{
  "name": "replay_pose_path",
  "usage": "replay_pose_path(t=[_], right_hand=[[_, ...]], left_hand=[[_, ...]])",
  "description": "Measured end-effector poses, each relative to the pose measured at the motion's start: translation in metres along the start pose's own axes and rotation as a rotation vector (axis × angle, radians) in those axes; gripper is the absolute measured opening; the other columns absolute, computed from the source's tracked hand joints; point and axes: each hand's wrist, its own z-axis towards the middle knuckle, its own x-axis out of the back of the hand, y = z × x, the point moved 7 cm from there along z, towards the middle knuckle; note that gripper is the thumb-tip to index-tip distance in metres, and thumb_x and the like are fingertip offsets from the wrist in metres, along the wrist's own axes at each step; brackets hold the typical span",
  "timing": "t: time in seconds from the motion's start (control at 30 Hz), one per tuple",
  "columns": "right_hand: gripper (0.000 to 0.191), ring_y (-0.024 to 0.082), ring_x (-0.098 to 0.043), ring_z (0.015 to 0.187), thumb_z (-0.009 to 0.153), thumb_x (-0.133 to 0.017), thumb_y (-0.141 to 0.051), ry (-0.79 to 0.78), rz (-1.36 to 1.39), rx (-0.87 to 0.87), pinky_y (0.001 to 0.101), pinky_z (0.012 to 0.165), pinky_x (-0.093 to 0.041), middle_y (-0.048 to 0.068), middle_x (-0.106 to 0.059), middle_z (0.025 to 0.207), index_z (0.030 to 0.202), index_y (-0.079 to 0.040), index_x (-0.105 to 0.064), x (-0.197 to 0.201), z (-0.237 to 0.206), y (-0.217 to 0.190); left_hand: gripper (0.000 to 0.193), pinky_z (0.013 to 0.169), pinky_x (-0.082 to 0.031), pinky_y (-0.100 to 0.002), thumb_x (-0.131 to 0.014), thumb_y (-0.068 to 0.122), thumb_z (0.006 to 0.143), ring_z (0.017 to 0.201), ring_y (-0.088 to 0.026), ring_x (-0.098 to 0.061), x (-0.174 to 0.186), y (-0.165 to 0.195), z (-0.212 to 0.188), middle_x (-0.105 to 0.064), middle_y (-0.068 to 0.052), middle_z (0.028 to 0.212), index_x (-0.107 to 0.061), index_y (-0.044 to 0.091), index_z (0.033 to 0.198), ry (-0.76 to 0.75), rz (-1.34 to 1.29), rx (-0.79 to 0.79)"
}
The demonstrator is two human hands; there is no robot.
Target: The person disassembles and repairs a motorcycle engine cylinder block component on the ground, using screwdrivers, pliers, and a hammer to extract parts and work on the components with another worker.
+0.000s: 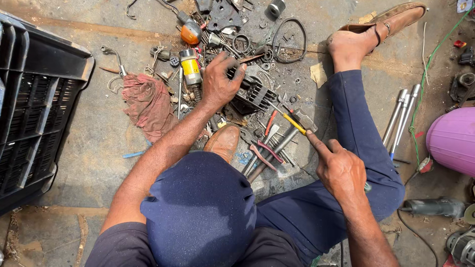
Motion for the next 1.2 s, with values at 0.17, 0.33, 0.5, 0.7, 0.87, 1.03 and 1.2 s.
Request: replay_pose_path(t=[0.17, 0.33, 0.5, 0.7, 0.87, 1.03, 1.2], right_hand=[[0.075, 0.027, -0.066, 0.063, 0.076, -0.07, -0.009, -0.06, -0.191, 0.13, 0.0429, 0.057, -0.056, 0.009, -0.059, 0.081, 0.147, -0.03, -0.059, 0.027, 0.009, -0.021], [0.073, 0.025, -0.067, 0.06, 0.077, -0.07, -0.013, -0.172, -0.295, 0.222, 0.0397, 0.051, -0.055, 0.008, -0.059, 0.082, 0.148, -0.022, -0.056, 0.043, 0.025, -0.035], [0.064, 0.02, -0.065, 0.058, 0.089, -0.069, -0.01, -0.093, -0.442, 0.399, 0.0356, 0.05, -0.054, 0.008, -0.06, 0.08, 0.152, -0.012, -0.059, 0.027, 0.014, -0.053], [0.049, 0.032, -0.068, 0.066, 0.088, -0.067, -0.005, -0.022, 0.277, 0.08, 0.0457, 0.059, -0.054, 0.011, -0.068, 0.082, 0.135, -0.018, -0.071, -0.023, 0.02, -0.011], [0.023, 0.03, -0.073, 0.08, 0.1, -0.066, -0.016, 0.213, 0.613, 0.111, 0.0411, 0.068, -0.058, 0.015, -0.074, 0.102, 0.122, -0.009, -0.07, -0.073, 0.019, -0.001], [0.021, 0.031, -0.066, 0.068, 0.102, -0.065, -0.024, 0.137, 0.621, -0.003, 0.045, 0.065, -0.051, 0.016, -0.069, 0.081, 0.105, -0.003, -0.069, -0.132, 0.026, 0.025], [0.031, 0.028, -0.057, 0.06, 0.105, -0.057, -0.031, 0.162, 0.814, 0.036, 0.0443, 0.061, -0.045, 0.014, -0.057, 0.067, 0.096, -0.002, -0.062, -0.199, 0.044, 0.018]], left_hand=[[0.03, 0.066, -0.05, -0.04, -0.073, 0.032, 0.098, 0.076, -0.02, -0.062, 0.003, 0.004, 0.0, -0.054, -0.005, 0.082, -0.069, 0.005, 0.084, 0.014, -0.029, -0.004], [0.027, 0.067, -0.047, -0.042, -0.076, 0.024, 0.097, 0.077, -0.023, -0.06, 0.01, 0.011, -0.003, -0.052, -0.008, 0.083, -0.066, 0.003, 0.084, 0.047, -0.022, -0.056], [0.025, 0.068, -0.048, -0.041, -0.076, 0.021, 0.096, 0.078, -0.024, -0.061, 0.015, 0.01, -0.006, -0.053, -0.008, 0.085, -0.064, 0.003, 0.083, 0.043, -0.059, -0.047], [0.023, 0.069, -0.048, -0.042, -0.075, 0.021, 0.095, 0.077, -0.023, -0.061, 0.009, 0.001, -0.001, -0.055, -0.008, 0.084, -0.067, 0.003, 0.084, 0.029, -0.049, -0.032], [0.025, 0.068, -0.05, -0.039, -0.076, 0.023, 0.096, 0.078, -0.02, -0.062, 0.004, -0.007, 0.008, -0.057, -0.005, 0.082, -0.069, 0.003, 0.08, 0.002, -0.033, -0.072], [0.024, 0.066, -0.048, -0.039, -0.077, 0.023, 0.094, 0.074, -0.018, -0.062, 0.003, -0.007, 0.017, -0.061, -0.004, 0.081, -0.073, 0.003, 0.082, -0.01, -0.07, -0.037], [0.022, 0.066, -0.048, -0.04, -0.077, 0.02, 0.091, 0.073, -0.02, -0.061, 0.008, -0.007, 0.022, -0.059, -0.006, 0.079, -0.071, 0.002, 0.08, -0.006, -0.037, -0.025]])
